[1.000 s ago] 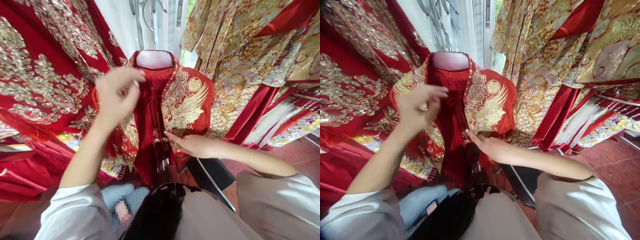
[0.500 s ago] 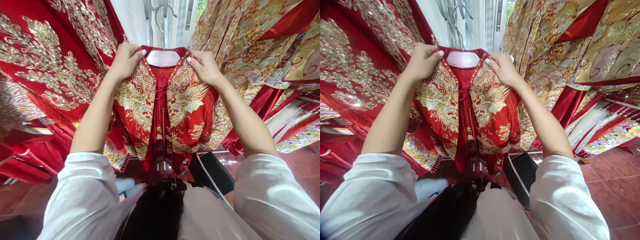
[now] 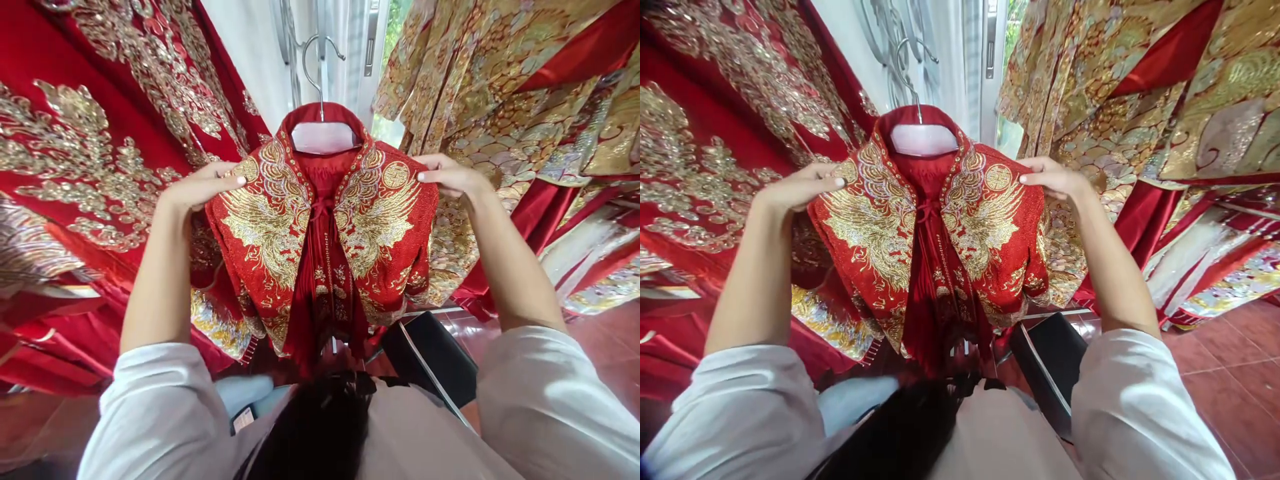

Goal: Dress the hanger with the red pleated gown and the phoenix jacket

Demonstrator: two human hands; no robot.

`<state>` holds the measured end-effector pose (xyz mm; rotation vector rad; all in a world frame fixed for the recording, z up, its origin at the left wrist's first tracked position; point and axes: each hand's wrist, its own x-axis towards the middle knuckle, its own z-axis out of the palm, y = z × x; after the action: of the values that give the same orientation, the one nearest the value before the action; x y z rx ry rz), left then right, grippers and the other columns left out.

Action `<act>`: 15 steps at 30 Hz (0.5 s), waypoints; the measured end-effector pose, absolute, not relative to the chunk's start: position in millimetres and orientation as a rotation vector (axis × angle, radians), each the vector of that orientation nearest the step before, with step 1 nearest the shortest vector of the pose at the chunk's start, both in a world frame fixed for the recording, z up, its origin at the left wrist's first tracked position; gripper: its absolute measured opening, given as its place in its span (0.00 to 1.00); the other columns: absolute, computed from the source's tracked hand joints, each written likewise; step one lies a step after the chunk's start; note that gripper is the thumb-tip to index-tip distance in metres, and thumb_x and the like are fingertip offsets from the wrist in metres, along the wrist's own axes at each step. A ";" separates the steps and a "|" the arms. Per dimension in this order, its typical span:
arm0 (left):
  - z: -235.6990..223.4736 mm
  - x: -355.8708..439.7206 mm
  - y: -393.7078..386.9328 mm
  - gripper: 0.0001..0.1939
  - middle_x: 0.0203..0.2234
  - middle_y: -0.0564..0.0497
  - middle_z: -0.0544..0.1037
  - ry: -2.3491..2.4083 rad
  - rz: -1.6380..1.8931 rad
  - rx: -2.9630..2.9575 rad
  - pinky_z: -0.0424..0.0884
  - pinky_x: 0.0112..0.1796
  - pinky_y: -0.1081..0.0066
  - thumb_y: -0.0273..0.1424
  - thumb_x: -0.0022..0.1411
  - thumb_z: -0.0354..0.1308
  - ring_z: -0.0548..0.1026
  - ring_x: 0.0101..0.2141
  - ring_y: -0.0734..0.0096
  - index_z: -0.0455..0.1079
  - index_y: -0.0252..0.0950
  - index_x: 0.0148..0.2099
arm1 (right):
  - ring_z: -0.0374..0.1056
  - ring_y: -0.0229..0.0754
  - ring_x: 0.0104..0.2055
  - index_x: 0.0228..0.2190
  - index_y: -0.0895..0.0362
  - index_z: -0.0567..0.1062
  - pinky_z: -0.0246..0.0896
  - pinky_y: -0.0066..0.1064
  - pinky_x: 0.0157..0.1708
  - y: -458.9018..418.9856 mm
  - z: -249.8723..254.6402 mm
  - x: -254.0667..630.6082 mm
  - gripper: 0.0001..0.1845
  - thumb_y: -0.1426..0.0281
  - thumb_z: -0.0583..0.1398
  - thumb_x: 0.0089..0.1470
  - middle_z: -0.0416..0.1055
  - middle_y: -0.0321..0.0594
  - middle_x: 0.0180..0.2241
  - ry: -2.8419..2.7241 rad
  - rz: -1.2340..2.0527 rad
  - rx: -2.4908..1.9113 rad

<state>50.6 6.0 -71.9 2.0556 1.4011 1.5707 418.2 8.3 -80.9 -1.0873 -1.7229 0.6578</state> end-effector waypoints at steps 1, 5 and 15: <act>-77.1 42.1 8.7 0.27 0.31 0.54 0.76 1.421 1.501 2.083 0.63 0.56 0.54 0.55 0.62 0.48 0.67 0.47 0.60 0.68 0.37 0.45 | 0.67 0.37 0.29 0.34 0.61 0.76 0.65 0.31 0.31 7.3 -90.1 417.1 0.16 0.66 0.64 0.42 0.73 0.38 0.28 -1.713 0.620 -1.130; -99.2 26.5 18.0 0.23 0.41 0.46 0.76 1.705 1.460 2.109 0.62 0.55 0.48 0.49 0.58 0.58 0.69 0.48 0.51 0.70 0.35 0.44 | 0.68 0.43 0.41 0.43 0.60 0.73 0.65 0.40 0.44 7.1 -121.7 393.1 0.19 0.64 0.60 0.49 0.72 0.45 0.39 -1.591 0.077 -1.325; -227.0 95.9 -34.1 0.49 0.65 0.27 0.43 2.119 1.628 2.044 0.35 0.60 0.37 0.49 0.54 0.60 0.35 0.65 0.37 0.47 0.25 0.67 | 0.41 0.62 0.66 0.60 0.58 0.57 0.44 0.63 0.56 -57.7 -189.7 307.8 0.31 0.60 0.50 0.58 0.47 0.58 0.62 -1.284 -0.501 -1.608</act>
<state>95.9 -34.1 -227.0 2.0444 2.1191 1.6279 307.8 -57.7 -189.7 -1.6083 -1.2843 -0.5009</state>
